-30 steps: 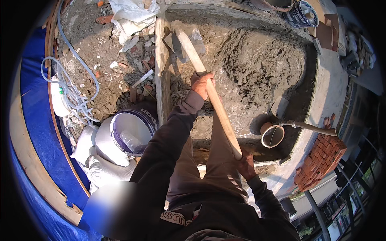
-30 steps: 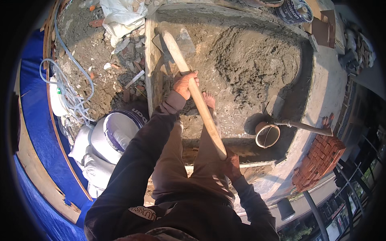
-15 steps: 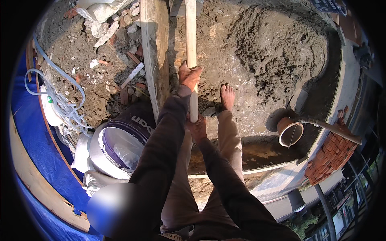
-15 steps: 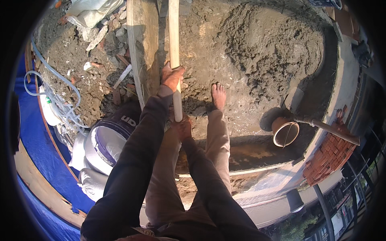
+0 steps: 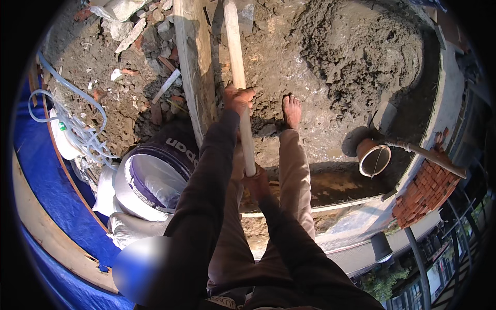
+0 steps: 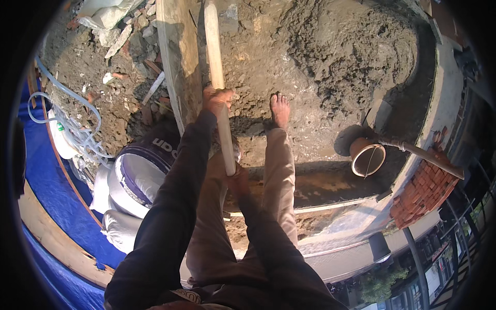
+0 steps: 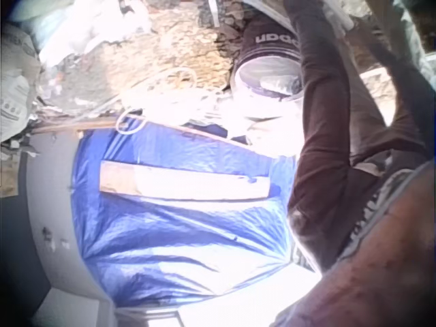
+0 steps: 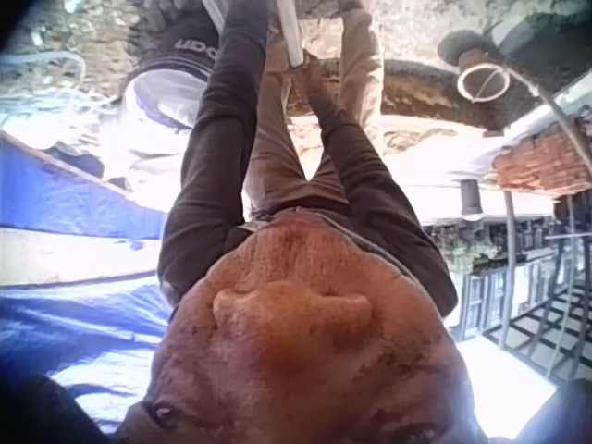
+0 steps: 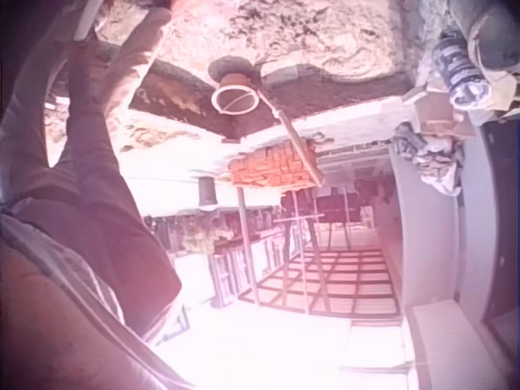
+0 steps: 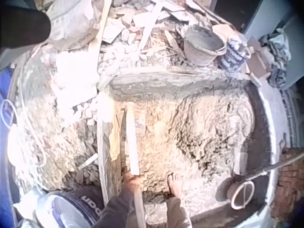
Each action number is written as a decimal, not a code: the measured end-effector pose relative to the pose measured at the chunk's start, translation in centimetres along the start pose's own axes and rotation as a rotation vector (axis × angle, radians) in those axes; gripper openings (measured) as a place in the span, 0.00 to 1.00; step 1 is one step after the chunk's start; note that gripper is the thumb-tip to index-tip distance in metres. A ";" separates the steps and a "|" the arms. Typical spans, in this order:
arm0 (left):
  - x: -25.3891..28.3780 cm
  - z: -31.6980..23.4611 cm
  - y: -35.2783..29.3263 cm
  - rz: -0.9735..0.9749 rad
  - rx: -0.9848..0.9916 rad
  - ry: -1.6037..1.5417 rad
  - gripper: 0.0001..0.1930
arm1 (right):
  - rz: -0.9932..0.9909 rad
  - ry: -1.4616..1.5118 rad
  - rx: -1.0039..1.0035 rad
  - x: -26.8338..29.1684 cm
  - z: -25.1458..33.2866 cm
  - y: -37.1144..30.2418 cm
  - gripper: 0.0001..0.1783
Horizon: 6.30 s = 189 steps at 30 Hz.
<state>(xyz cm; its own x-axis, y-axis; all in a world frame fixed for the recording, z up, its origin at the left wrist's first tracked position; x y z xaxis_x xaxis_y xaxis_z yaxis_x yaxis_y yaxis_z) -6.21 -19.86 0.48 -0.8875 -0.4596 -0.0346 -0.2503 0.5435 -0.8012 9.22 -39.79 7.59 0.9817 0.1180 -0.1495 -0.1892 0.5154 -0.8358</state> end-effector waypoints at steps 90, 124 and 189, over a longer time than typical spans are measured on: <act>-1.7 4.7 -14.1 -0.055 0.148 0.119 0.12 | -0.196 -0.448 -0.329 0.1 3.5 -16.9 0.21; 0.8 3.9 -11.1 -0.154 0.067 0.187 0.16 | -0.093 -0.456 -0.071 -1.2 2.8 -13.2 0.19; 0.3 -13.6 -22.9 0.347 0.312 -1.007 0.13 | 0.185 -0.479 -0.628 -8.5 46.8 -36.9 0.36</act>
<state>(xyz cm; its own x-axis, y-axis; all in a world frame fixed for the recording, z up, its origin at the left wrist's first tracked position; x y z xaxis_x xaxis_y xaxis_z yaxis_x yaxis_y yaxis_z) -6.02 -22.88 26.98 -0.1346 -0.7545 -0.6424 0.1850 0.6178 -0.7643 6.85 -20.08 64.44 0.7929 0.5787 -0.1909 -0.1607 -0.1037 -0.9815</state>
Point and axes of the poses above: each hand's wrist, its own y-axis towards the middle knuckle, its own x-axis out of the back of the hand, z = x × y, the point moved 3 cm from there along y, towards the middle knuckle, and after that the axes turned 2 degrees about y, right-handed, at the moved point
